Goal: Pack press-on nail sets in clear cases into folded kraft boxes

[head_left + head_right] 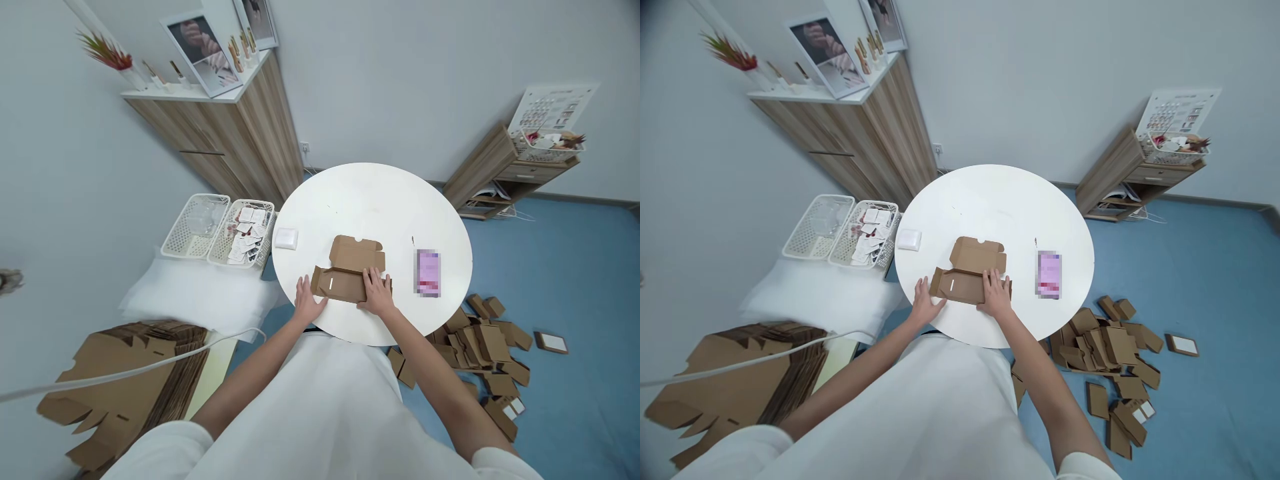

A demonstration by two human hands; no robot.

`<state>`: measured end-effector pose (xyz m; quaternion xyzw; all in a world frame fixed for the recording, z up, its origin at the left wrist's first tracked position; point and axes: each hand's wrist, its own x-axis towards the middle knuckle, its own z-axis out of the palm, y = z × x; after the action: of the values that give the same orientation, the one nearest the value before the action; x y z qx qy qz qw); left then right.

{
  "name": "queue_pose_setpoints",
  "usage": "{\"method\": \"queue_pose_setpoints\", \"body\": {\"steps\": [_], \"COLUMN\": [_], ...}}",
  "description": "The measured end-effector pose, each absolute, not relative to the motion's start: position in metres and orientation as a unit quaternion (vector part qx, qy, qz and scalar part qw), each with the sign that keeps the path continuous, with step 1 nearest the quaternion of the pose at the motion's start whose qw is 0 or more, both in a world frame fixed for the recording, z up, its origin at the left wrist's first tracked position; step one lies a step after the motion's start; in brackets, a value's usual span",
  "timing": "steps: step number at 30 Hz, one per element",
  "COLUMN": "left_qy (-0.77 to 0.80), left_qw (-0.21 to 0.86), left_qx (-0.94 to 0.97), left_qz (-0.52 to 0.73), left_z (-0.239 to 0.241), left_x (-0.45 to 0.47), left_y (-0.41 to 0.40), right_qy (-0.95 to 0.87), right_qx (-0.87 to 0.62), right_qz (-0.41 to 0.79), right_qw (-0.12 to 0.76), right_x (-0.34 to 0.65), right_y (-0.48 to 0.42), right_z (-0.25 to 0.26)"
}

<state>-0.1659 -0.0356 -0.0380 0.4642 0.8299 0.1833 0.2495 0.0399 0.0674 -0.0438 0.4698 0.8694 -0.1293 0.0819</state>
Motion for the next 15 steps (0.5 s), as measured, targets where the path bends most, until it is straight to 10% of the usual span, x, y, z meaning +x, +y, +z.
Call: {"method": "queue_pose_setpoints", "body": {"steps": [15], "left_qy": [0.794], "left_qw": [0.358], "left_qx": [0.432], "left_qz": [0.232], "left_z": [-0.044], "left_x": [-0.176], "left_y": [-0.011], "right_qy": [0.861], "right_qx": [0.47], "right_qz": [-0.178], "right_qw": [0.077], "right_x": [0.036], "right_y": [0.065], "right_z": [-0.041]}}
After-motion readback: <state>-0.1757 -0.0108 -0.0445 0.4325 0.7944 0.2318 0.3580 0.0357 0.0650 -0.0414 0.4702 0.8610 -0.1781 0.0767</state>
